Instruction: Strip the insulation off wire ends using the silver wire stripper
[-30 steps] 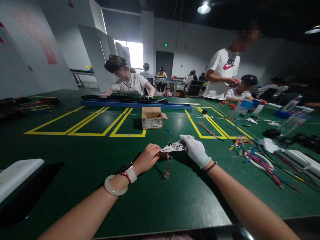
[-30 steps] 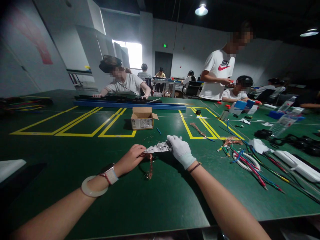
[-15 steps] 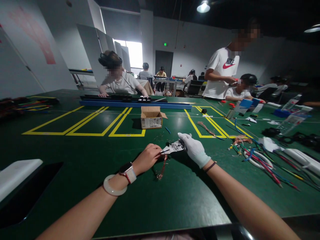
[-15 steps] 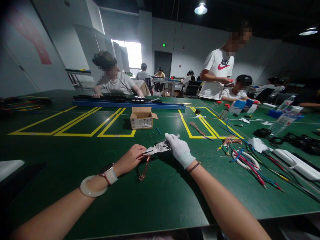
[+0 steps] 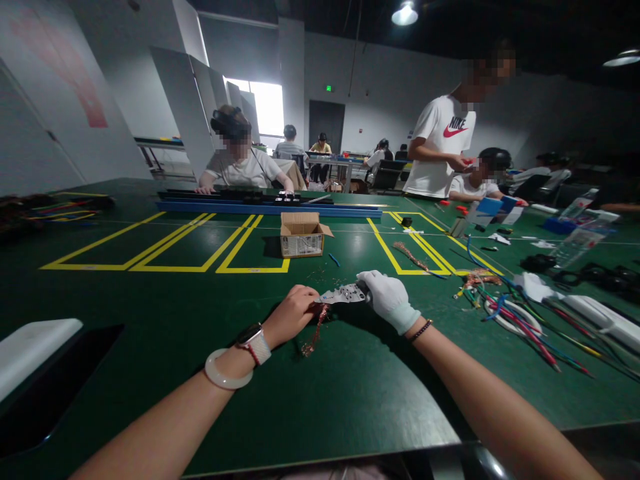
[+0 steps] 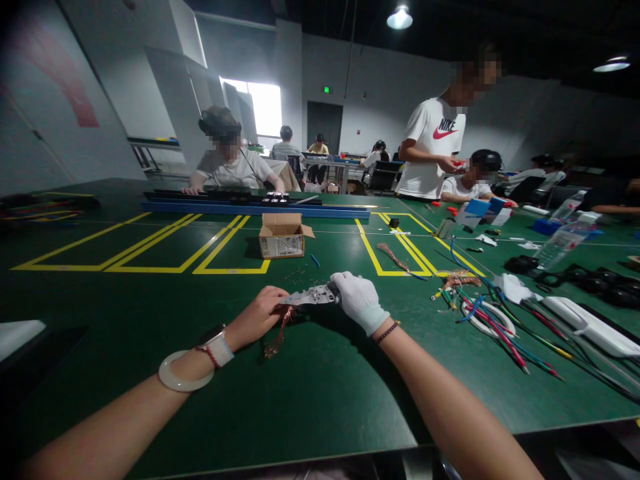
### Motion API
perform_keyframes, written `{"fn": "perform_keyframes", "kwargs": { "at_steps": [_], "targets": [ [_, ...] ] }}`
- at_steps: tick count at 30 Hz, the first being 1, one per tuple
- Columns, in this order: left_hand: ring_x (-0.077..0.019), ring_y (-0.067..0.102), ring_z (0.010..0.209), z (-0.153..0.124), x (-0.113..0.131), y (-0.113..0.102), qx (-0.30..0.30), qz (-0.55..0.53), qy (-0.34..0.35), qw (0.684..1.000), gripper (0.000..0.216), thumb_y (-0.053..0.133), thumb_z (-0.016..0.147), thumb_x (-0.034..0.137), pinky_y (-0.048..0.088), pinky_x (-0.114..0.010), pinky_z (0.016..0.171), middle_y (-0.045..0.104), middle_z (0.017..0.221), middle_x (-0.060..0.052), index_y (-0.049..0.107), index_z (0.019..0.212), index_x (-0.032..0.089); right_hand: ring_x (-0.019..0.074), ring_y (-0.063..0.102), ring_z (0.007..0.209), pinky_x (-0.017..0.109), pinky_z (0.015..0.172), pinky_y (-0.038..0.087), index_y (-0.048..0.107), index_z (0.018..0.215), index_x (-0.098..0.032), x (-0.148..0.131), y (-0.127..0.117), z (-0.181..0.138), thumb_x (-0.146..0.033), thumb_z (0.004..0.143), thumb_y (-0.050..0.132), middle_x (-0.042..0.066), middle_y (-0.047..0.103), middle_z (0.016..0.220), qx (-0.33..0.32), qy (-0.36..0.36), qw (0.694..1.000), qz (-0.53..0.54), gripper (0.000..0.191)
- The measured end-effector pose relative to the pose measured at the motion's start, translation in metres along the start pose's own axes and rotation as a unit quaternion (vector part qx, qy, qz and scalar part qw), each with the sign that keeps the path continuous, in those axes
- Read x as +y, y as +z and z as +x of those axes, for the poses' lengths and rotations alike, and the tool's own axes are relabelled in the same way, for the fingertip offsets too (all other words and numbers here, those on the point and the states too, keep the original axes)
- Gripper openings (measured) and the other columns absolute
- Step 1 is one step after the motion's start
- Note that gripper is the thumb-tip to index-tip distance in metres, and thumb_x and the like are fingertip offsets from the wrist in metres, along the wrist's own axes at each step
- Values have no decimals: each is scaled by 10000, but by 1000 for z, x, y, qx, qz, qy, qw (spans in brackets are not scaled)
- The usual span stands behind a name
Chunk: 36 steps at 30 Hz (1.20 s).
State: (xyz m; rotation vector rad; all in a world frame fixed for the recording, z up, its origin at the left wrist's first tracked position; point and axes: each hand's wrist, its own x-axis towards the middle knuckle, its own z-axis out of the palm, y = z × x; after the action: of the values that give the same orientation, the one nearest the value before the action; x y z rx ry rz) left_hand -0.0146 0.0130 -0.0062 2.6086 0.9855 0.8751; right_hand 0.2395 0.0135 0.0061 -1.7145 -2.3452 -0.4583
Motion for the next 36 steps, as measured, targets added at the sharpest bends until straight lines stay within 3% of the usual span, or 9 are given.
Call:
{"fn": "perform_keyframes", "kwargs": {
  "at_steps": [8, 18, 23, 27, 31, 36],
  "targets": [
    [-211, 579, 879, 1, -3, 1, 38, 9, 4, 999, 124, 594, 863, 162, 463, -367, 809, 690, 888, -74, 714, 894, 169, 182, 607, 955, 244, 647, 457, 386, 1411, -222, 8, 12, 1, -173, 920, 358, 95, 560, 1290, 57, 16, 998, 7, 495],
    [-194, 600, 807, 2, 1, 0, 59, -12, 16, 998, 92, 666, 841, 227, 453, -350, 780, 707, 817, -53, 712, 809, 155, 177, 602, 902, 244, 630, 430, 455, 1348, -233, 9, 9, 2, -198, 932, 371, 85, 596, 1219, 41, 29, 999, -4, 426],
    [-191, 603, 828, 2, 5, -3, 25, -49, 3, 999, 135, 675, 837, 290, 442, -340, 826, 710, 814, -33, 721, 780, 177, 179, 583, 845, 254, 669, 407, 566, 1205, -235, 5, 4, 1, -214, 936, 389, 77, 632, 1080, 23, 33, 999, -16, 323],
    [-187, 613, 877, 4, 7, -6, -7, -109, -29, 994, 254, 576, 906, 300, 421, -331, 882, 718, 846, -18, 719, 725, 193, 175, 577, 821, 252, 676, 396, 596, 1139, -233, 4, 3, 2, -236, 924, 425, 73, 633, 1046, 18, 51, 998, -13, 275],
    [-191, 617, 978, 6, 8, -8, -43, -181, -53, 981, 344, 478, 949, 306, 410, -304, 928, 724, 978, -32, 734, 750, 194, 171, 578, 850, 243, 693, 411, 583, 1177, -233, 6, 5, 3, -217, 922, 422, 70, 630, 1083, 23, 65, 998, 3, 302],
    [-203, 629, 951, 6, 10, -8, -56, -228, -91, 968, 268, 539, 913, 335, 456, -285, 861, 717, 975, -59, 750, 877, 174, 174, 595, 887, 239, 660, 440, 499, 1309, -234, 9, 12, 1, -175, 913, 400, 72, 607, 1192, 48, 57, 997, 24, 412]
  ]
}}
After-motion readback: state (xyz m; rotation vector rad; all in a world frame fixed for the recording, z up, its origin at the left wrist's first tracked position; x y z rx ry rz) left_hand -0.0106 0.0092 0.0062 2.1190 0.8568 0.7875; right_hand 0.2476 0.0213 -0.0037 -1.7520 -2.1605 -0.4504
